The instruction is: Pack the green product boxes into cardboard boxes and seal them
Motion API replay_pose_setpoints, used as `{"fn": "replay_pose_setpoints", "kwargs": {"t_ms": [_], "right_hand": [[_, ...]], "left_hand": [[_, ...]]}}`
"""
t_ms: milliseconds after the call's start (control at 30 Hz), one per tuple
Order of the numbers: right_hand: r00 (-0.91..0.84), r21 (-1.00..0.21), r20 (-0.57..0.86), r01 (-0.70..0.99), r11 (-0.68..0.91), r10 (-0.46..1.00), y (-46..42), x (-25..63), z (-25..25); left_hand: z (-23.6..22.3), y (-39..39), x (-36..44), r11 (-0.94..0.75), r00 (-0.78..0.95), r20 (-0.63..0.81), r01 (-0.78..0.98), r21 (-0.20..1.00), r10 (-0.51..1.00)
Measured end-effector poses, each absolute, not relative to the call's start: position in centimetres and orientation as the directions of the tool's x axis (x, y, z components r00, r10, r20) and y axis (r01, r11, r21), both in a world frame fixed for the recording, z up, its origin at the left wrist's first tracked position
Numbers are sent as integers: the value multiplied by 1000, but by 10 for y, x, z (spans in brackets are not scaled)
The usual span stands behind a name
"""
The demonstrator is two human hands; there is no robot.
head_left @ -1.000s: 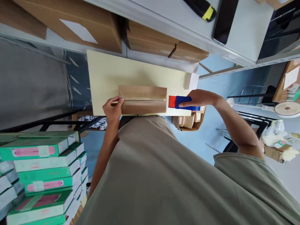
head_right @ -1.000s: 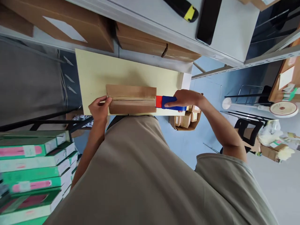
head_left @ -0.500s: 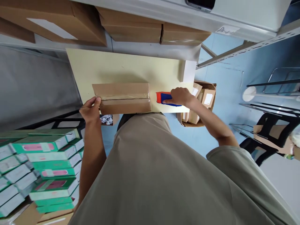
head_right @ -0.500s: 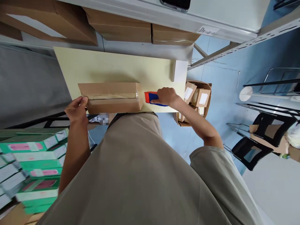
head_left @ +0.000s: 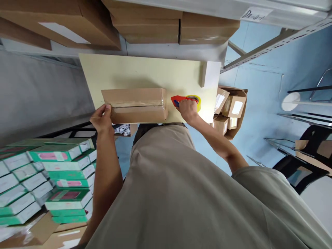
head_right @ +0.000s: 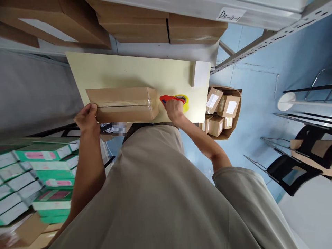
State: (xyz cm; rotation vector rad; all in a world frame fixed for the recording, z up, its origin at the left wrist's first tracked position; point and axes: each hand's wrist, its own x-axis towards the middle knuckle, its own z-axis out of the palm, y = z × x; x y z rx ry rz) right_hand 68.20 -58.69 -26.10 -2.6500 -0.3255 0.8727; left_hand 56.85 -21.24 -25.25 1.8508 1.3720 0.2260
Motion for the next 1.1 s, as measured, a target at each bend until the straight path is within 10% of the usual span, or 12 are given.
{"fn": "replay_pose_setpoints", "kwargs": {"t_ms": [133,400,667,933,1100], "right_hand": [[823,-150,-554,51,-987,127,-601,672,-277],[893,-82,-447,-106,-991,-58,-606,636,-292],[954,-591,-297,-154,-792,37,-528,621,-223],[890,-502,-437,-363,-785,-131,-462,625,-224],[912,-665,-410,-306,-682,-9,-486,621,-216]], "left_hand": [[-253,-213,568,-67,399,-287,674,735,871],[-244,-204,561,-290,624,-244,628,722,743],[-225,-206,557,-466,780,-355,603,648,515],[-242,-229,578,-454,727,-462,682,573,509],[-252,-199,569,-441,818,-439,572,692,371]]}}
